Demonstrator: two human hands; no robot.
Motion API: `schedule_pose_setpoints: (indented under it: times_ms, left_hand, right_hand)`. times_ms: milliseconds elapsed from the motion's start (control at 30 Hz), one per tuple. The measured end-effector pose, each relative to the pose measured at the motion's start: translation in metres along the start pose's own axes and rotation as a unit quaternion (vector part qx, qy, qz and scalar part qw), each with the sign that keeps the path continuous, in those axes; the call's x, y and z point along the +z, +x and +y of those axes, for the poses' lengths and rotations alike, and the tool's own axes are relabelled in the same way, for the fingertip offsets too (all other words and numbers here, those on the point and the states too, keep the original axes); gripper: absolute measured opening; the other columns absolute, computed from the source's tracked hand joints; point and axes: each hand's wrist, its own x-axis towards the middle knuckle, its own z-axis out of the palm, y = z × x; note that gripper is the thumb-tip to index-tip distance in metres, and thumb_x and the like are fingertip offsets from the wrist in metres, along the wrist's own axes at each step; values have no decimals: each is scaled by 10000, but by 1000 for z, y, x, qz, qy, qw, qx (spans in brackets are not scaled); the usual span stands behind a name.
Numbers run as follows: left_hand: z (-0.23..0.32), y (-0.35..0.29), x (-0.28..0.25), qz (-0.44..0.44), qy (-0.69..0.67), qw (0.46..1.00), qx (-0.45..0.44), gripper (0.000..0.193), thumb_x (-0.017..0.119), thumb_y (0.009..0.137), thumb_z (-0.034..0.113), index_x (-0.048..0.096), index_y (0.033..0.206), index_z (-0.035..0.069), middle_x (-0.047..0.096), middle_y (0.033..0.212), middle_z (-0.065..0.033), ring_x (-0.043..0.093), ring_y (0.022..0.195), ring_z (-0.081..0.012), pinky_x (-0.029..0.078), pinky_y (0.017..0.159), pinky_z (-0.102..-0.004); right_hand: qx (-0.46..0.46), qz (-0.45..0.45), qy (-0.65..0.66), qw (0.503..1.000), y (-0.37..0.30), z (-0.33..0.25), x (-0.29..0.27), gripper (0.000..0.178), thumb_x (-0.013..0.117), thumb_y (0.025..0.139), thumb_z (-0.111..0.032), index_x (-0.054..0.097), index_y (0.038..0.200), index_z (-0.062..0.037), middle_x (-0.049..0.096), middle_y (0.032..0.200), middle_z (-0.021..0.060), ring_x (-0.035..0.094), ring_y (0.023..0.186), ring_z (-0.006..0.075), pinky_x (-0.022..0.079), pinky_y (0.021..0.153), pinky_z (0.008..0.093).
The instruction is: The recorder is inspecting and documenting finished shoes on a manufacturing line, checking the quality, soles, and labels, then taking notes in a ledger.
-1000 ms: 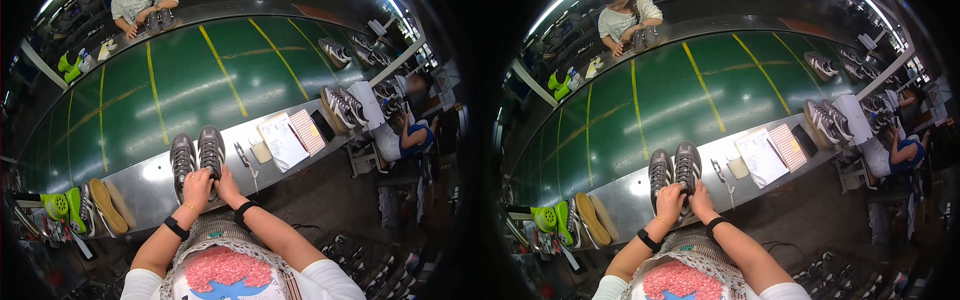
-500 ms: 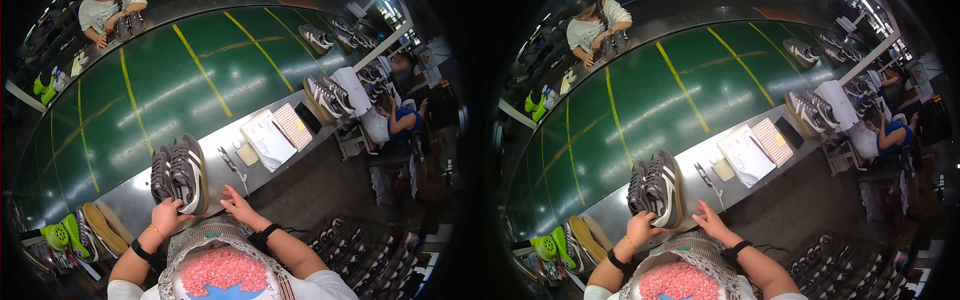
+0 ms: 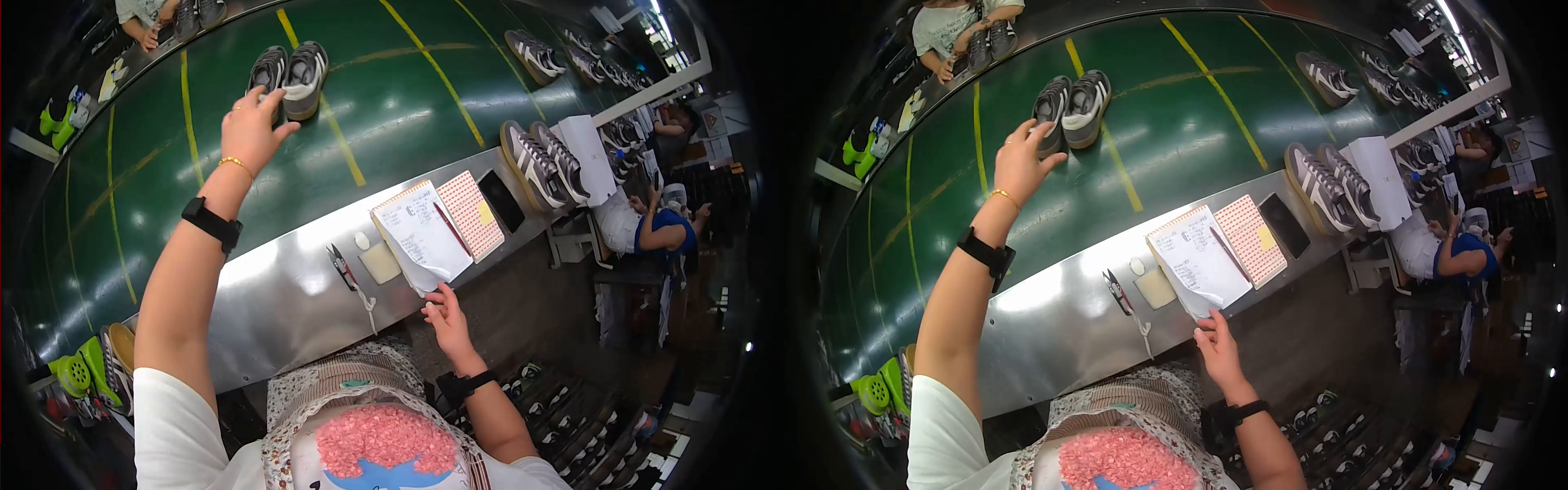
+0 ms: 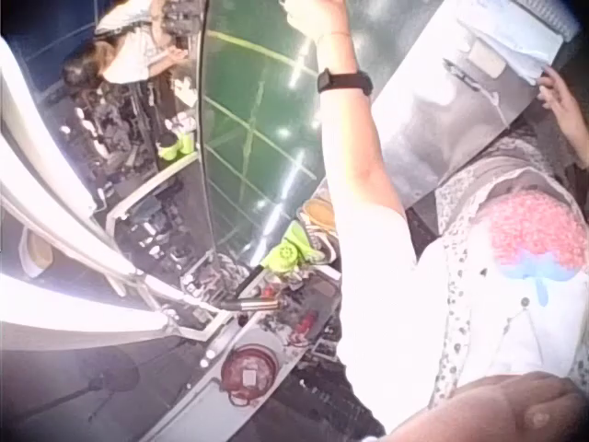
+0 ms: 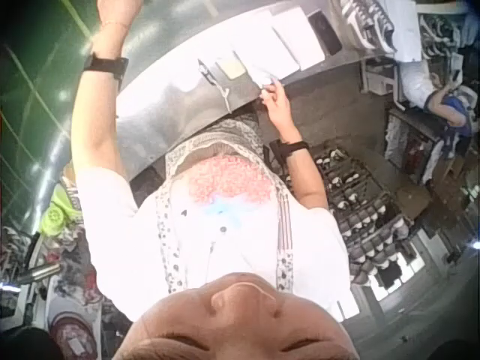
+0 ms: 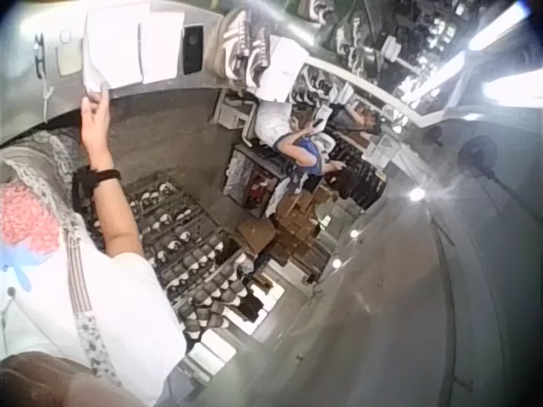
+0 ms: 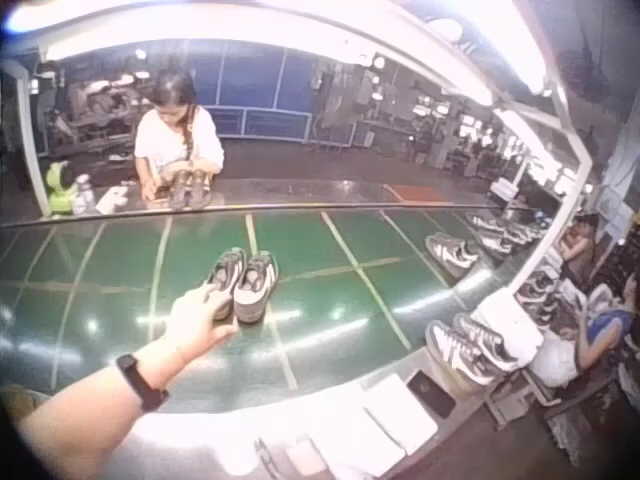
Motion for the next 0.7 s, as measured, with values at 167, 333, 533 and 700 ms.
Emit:
schedule_pose_setpoints:
  times_ms: [167, 333, 533, 700]
  left_hand:
    - [118, -100, 44, -87, -181, 975, 92, 348, 670, 726, 180, 564, 1046, 92, 532, 1151, -107, 497, 1060, -293, 395, 885, -397]
    - [198, -203, 82, -143, -206, 967, 47, 320, 634, 739, 139, 575, 1051, 104, 532, 1148, -84, 496, 1052, -261, 375, 889, -407]
    - [245, -256, 93, -157, -194, 968, -20, 355, 631, 749, 167, 567, 1094, 112, 524, 1165, -84, 470, 1108, -238, 335, 931, -430]
    - [259, -266, 100, -160, -185, 967, -67, 412, 673, 716, 232, 563, 1096, 115, 516, 1179, -88, 462, 1121, -241, 317, 951, -438]
  right_hand:
    - [-70, 121, -68, 988, 63, -19, -69, 242, 493, 885, -72, 518, 1108, 20, 569, 907, 82, 532, 725, 114, 455, 658, 257]
    - [-149, 15, -248, 957, 140, -20, -91, 248, 558, 811, -39, 546, 1058, -24, 536, 939, 122, 553, 812, 240, 461, 717, 341]
    - [-262, -37, -462, 846, 167, -14, -68, 347, 613, 744, -35, 555, 1085, -59, 501, 1003, 103, 505, 930, 275, 445, 789, 371]
    - [-210, -8, -428, 879, 181, 7, -61, 237, 547, 813, -126, 545, 1031, -34, 512, 978, 117, 506, 911, 289, 431, 785, 379]
